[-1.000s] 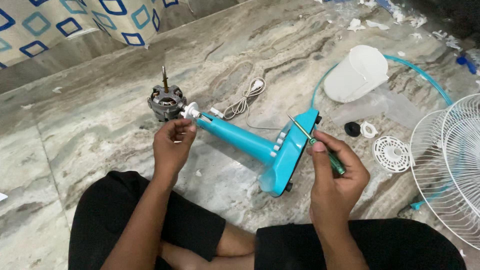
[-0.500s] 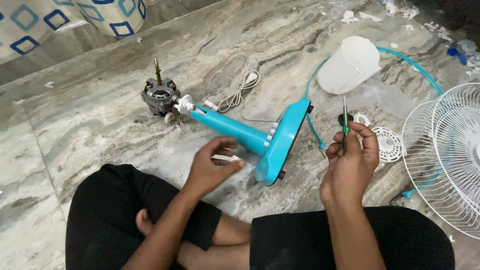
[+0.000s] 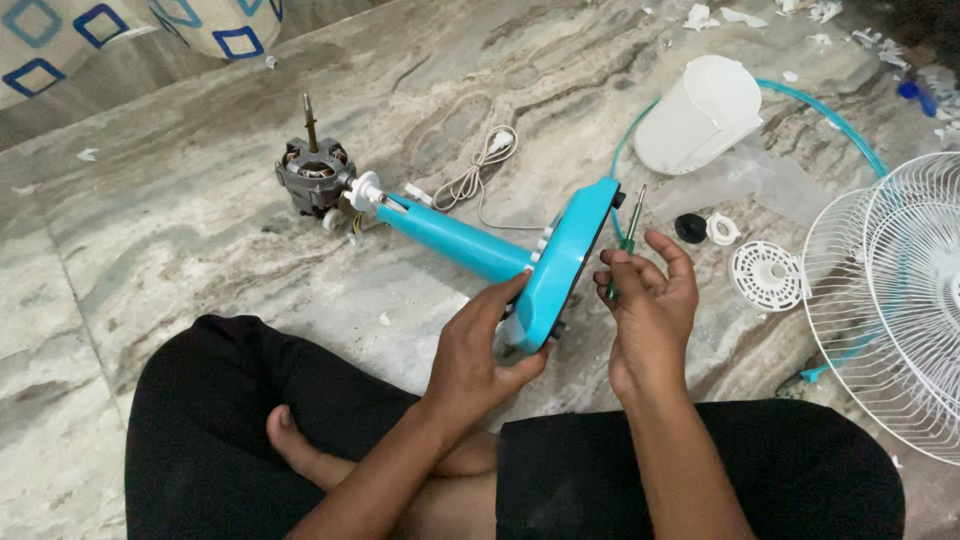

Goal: The person disassembles a teal pedestal fan by removing screws from the rear motor housing and base using a screwdriver. They separate the motor assembly from the fan body and place the removed parts on the floor.

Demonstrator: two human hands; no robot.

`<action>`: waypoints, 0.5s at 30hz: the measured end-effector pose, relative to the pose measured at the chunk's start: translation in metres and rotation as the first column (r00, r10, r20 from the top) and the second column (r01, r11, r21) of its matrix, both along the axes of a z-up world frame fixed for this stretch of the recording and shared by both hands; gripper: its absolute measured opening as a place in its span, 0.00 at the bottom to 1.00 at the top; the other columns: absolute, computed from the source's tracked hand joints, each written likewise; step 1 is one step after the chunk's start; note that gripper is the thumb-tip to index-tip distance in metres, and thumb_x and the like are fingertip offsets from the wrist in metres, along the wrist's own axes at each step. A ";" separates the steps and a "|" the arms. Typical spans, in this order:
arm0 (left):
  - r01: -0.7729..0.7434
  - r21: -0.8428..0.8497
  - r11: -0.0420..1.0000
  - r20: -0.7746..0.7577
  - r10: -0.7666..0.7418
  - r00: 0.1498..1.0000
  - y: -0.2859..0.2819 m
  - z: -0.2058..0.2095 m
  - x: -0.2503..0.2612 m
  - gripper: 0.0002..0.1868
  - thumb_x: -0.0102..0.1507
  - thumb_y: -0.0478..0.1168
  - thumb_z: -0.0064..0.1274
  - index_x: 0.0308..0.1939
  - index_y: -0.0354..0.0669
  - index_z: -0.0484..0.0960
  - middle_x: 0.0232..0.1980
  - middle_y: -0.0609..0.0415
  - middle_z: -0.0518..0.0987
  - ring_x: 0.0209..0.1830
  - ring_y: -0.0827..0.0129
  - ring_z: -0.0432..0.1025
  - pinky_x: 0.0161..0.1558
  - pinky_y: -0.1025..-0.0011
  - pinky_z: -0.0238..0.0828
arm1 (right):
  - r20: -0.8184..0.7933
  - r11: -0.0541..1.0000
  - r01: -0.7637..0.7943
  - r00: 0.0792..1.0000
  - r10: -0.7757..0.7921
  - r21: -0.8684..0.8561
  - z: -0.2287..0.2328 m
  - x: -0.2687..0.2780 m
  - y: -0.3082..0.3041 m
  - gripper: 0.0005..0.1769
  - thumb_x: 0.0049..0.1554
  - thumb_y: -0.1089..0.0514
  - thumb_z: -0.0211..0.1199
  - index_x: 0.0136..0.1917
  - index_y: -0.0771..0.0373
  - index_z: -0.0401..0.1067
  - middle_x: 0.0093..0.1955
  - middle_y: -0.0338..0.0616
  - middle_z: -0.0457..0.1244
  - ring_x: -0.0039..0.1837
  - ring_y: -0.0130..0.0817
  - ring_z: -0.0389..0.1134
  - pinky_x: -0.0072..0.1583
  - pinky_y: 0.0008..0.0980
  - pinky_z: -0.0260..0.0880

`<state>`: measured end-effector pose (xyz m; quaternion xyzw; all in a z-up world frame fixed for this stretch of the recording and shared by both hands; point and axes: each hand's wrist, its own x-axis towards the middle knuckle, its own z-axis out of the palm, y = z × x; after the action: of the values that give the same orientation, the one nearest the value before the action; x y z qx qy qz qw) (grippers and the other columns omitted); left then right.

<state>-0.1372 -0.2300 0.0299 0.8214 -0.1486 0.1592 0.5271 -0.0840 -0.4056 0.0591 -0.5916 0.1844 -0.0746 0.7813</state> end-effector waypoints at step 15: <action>-0.031 -0.065 0.997 -0.137 0.022 0.990 0.095 -0.007 0.032 0.40 0.52 0.35 0.67 0.69 0.40 0.73 0.57 0.46 0.84 0.55 0.66 0.80 0.61 0.66 0.76 | -0.014 0.980 -0.199 0.980 0.199 -0.008 -0.024 -0.004 0.013 0.18 0.60 0.62 0.60 0.63 0.65 0.70 0.48 0.42 0.69 0.45 0.26 0.69 0.48 0.26 0.69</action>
<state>-0.1054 -0.1347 0.0226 0.8143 -0.0962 0.1147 0.5609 -0.0885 -0.3922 0.0347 -0.6111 0.1291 0.0068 0.7809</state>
